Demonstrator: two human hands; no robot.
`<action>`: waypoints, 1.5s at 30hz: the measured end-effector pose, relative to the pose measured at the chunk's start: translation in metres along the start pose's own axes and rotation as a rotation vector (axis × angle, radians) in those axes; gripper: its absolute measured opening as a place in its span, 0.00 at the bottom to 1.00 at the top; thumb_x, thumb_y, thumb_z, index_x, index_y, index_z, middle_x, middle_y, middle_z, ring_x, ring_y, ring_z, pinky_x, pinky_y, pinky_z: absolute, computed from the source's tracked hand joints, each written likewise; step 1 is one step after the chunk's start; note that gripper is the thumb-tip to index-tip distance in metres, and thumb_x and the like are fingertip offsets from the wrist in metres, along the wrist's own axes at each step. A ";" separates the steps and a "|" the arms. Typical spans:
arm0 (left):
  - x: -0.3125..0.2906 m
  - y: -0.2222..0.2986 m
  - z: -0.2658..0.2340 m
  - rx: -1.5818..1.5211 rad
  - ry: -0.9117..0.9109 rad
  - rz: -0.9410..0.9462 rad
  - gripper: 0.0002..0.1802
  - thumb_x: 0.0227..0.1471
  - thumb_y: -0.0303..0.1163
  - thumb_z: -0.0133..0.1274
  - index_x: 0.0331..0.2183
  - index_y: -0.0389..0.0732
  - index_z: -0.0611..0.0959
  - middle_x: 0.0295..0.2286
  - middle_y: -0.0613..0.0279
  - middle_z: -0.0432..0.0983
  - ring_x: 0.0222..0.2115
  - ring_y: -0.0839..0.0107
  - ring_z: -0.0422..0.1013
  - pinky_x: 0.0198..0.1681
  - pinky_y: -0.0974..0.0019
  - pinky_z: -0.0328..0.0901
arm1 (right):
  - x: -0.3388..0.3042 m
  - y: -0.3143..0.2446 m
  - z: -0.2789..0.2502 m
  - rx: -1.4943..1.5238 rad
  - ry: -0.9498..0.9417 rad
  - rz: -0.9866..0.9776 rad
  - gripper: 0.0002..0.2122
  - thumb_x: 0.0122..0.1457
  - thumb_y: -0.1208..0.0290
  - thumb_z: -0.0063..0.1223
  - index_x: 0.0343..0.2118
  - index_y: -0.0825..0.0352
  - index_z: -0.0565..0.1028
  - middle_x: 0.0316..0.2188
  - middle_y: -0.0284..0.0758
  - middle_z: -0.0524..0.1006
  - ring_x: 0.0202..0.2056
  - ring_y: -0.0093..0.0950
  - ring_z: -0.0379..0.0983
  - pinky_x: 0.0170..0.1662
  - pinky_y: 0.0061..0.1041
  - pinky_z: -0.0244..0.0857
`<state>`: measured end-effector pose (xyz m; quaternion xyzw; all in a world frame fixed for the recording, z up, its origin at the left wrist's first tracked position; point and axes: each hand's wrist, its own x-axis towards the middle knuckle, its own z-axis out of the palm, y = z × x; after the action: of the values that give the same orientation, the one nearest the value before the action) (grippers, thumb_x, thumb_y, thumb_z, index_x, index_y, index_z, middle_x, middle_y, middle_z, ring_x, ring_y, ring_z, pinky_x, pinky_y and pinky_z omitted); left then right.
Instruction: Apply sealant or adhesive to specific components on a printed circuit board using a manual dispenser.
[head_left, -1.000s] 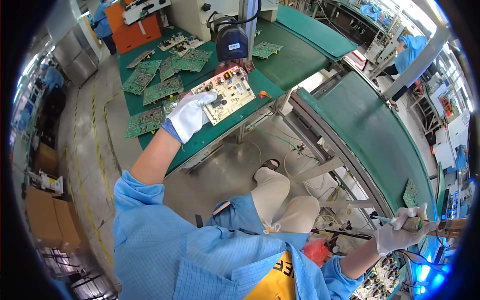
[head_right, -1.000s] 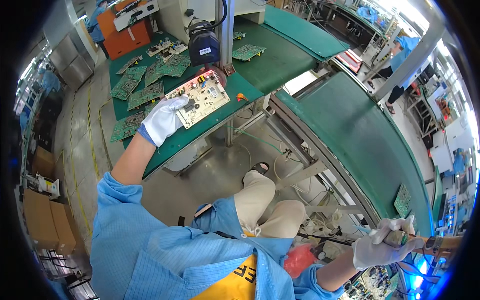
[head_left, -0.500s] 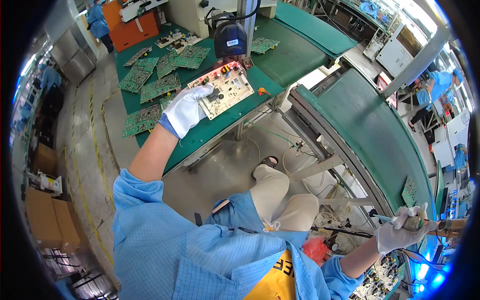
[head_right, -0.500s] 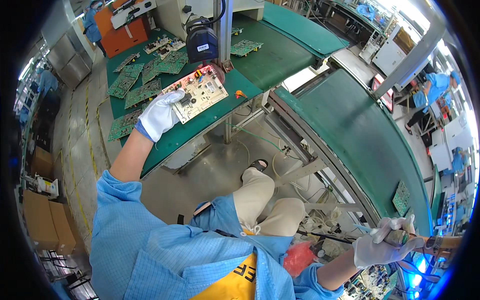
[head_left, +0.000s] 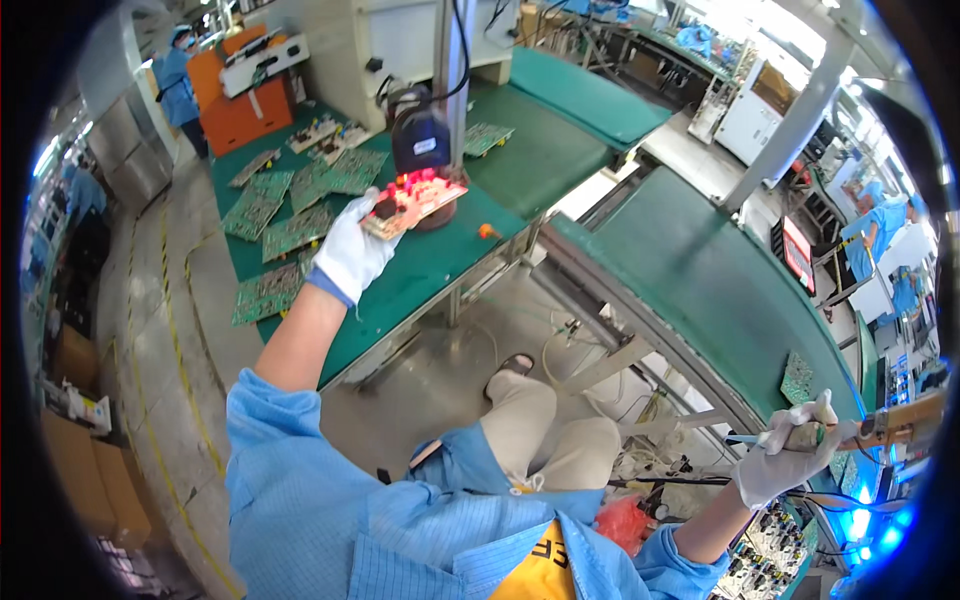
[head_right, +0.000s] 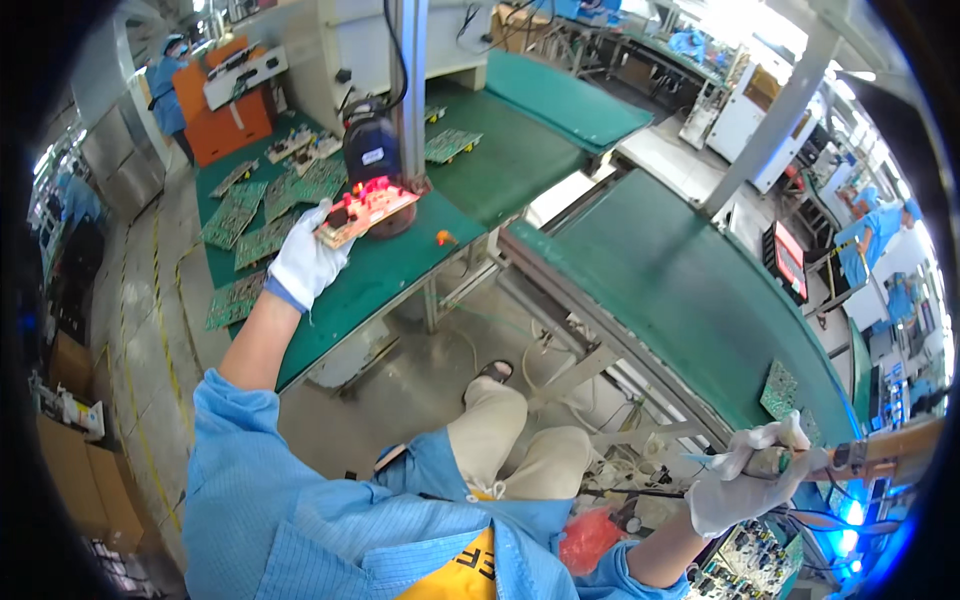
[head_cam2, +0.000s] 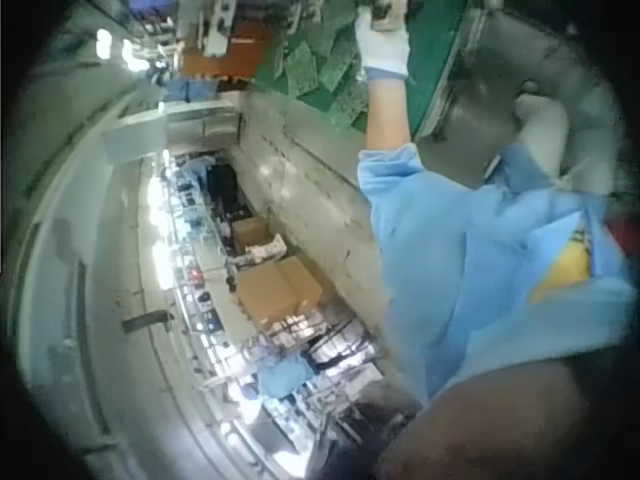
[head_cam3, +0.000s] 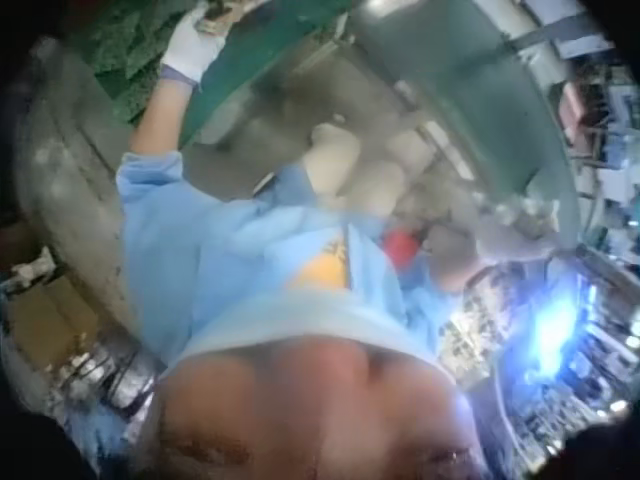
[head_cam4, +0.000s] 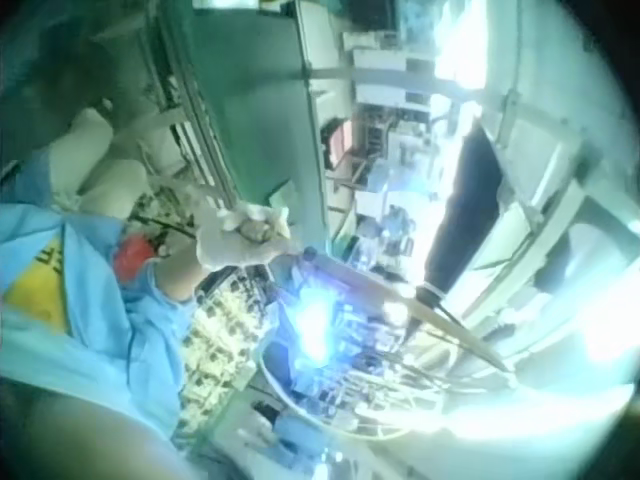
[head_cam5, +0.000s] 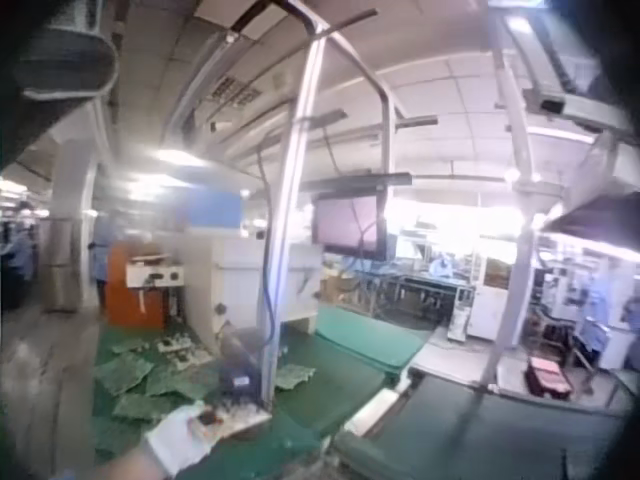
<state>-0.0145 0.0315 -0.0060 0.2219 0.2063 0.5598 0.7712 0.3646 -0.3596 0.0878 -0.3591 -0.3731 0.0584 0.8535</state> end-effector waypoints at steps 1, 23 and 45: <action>0.001 0.001 0.002 0.002 0.057 0.020 0.07 0.58 0.32 0.46 0.36 0.40 0.73 0.39 0.52 0.74 0.39 0.55 0.73 0.43 0.55 0.72 | 0.002 0.000 0.004 -0.064 -0.021 -0.041 0.20 0.64 0.56 0.40 0.42 0.72 0.74 0.24 0.35 0.74 0.14 0.17 0.62 0.09 0.13 0.49; -0.163 -0.187 0.130 0.091 -0.563 -0.890 0.23 0.51 0.22 0.52 0.51 0.34 0.71 0.45 0.55 0.74 0.44 0.69 0.72 0.49 0.65 0.67 | -0.005 -0.002 0.075 0.127 0.082 0.127 0.18 0.63 0.58 0.41 0.41 0.70 0.74 0.21 0.37 0.73 0.11 0.19 0.61 0.10 0.15 0.54; -0.197 -0.216 0.160 0.798 -1.082 -0.469 0.19 0.39 0.19 0.60 0.39 0.38 0.80 0.42 0.46 0.71 0.43 0.51 0.71 0.46 0.59 0.67 | -0.005 0.002 0.046 0.188 -0.175 0.004 0.23 0.63 0.54 0.35 0.38 0.73 0.75 0.21 0.39 0.74 0.11 0.22 0.61 0.15 0.21 0.56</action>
<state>0.1862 -0.2335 0.0151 0.6839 0.0257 0.0722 0.7255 0.3298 -0.3341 0.1050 -0.2719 -0.4385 0.1260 0.8473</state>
